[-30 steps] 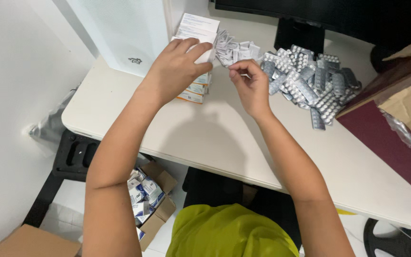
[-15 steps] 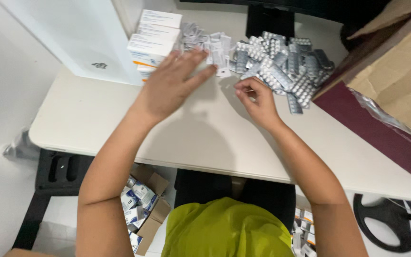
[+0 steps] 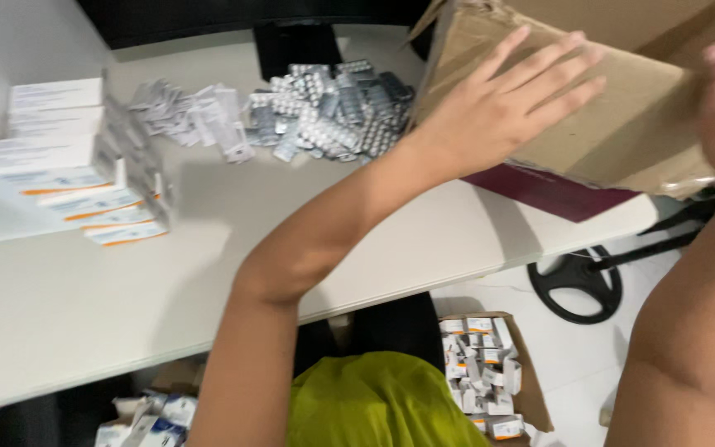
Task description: The person repeatedly takes blister packs of pills from a cardboard box, places them on a table, and inserts them into small white boxes. They then close the boxes and stack them on the table.
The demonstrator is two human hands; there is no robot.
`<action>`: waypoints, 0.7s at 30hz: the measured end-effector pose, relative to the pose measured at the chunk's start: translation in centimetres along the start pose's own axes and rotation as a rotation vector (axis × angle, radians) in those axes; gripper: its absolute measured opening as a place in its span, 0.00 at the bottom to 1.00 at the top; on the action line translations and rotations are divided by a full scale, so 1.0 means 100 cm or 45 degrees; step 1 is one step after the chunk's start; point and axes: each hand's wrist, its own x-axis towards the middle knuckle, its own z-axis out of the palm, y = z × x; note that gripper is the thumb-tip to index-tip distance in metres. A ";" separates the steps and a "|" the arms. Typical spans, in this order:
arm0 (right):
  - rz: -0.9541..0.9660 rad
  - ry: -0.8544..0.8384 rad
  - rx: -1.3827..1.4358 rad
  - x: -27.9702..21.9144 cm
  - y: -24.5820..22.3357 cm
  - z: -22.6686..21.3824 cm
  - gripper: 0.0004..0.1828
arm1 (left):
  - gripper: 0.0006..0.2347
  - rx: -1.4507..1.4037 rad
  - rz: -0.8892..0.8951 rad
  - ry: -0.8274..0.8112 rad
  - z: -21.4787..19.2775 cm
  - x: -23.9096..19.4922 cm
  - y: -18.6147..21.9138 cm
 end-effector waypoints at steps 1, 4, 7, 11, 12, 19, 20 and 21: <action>-0.096 0.035 0.011 -0.006 0.008 0.002 0.19 | 0.24 -0.075 -0.085 0.109 0.008 0.015 0.009; -0.424 0.130 0.008 -0.051 0.012 -0.013 0.24 | 0.23 -0.201 -0.229 0.343 0.018 0.036 0.030; -0.495 0.169 -0.079 -0.103 -0.015 -0.035 0.24 | 0.16 -0.170 -0.131 0.416 0.005 0.013 0.045; -0.503 -0.020 -0.131 -0.157 -0.067 -0.077 0.18 | 0.16 -0.045 0.049 0.470 -0.028 -0.032 0.071; -0.576 -0.088 -0.105 -0.163 -0.076 -0.087 0.15 | 0.17 -0.019 0.099 0.477 -0.034 -0.041 0.074; -0.736 -0.660 -0.031 -0.126 -0.072 -0.140 0.22 | 0.14 0.036 0.150 0.541 -0.043 -0.049 0.084; -0.632 -0.786 -0.109 -0.110 -0.069 -0.143 0.22 | 0.14 0.030 0.148 0.549 -0.042 -0.049 0.085; -0.645 -0.741 -0.207 -0.091 -0.066 -0.142 0.21 | 0.14 0.028 0.142 0.556 -0.041 -0.049 0.085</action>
